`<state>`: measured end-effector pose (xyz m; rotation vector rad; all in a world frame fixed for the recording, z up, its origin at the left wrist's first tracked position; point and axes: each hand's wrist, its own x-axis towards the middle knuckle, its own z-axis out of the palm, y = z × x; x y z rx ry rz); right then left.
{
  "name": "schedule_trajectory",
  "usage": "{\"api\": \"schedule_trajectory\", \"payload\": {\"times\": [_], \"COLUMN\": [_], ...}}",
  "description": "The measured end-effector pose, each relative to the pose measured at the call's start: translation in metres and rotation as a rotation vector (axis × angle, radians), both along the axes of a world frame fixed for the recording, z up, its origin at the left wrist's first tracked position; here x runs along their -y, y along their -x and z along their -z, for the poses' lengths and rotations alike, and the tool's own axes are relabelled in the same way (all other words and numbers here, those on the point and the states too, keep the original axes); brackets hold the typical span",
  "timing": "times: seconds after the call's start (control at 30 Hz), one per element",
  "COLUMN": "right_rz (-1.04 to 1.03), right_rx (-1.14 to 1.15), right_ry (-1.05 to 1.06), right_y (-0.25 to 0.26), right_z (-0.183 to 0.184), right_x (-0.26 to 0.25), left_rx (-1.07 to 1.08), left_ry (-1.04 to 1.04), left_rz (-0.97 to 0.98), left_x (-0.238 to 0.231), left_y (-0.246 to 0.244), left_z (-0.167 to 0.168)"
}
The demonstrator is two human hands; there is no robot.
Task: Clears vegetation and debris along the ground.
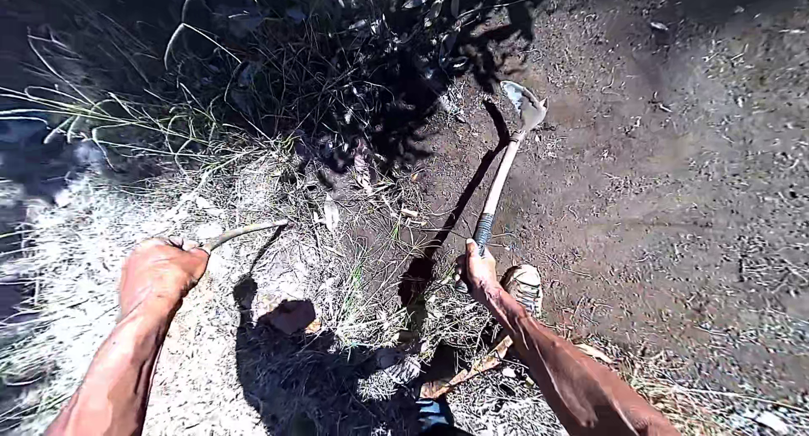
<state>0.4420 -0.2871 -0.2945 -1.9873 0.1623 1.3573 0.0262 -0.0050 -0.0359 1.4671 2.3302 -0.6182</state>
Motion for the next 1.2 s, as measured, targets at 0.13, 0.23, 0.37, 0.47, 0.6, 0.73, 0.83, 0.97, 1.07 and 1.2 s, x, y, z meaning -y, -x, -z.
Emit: {"api": "schedule_trajectory", "payload": {"times": [0.13,0.23,0.37,0.47,0.6,0.73,0.83,0.97,1.07,1.2], "right_rz": [-0.786,-0.984,-0.810,-0.383,-0.378,-1.190,-1.251,-0.824,-0.417,-0.963], "right_rx": [0.065,0.051,0.094,0.044,0.074,0.031,-0.008,0.101,0.116,0.057], "right_ry": [0.243,0.333,0.238,0.103,0.068,0.262,0.300,0.244,0.118,0.223], "right_y": [0.119,0.124,0.057,0.054,0.103,0.123,0.112,0.094,0.104,0.094], "right_z": [0.023,-0.017,-0.048,-0.045,0.017,0.013,-0.028,-0.040,-0.018,-0.003], "right_x": [0.130,0.174,0.117,0.015,-0.009,0.151,0.191,0.138,0.084,0.170], "left_rx": [0.023,0.015,-0.005,-0.024,-0.029,-0.024,-0.022,0.018,0.007,0.021], "left_ry": [-0.005,-0.003,0.013,0.030,0.038,0.024,0.031,0.011,0.016,0.003], "left_rz": [0.010,0.007,0.009,0.022,0.005,0.003,0.030,0.044,0.020,0.028], "left_x": [-0.008,-0.014,-0.017,-0.017,-0.021,-0.021,-0.011,-0.006,-0.005,0.002], "left_y": [0.022,0.013,0.003,0.011,0.013,0.007,0.013,0.019,0.014,0.013], "left_z": [0.003,-0.003,-0.010,-0.009,-0.007,-0.009,-0.009,-0.009,-0.009,-0.010]}}
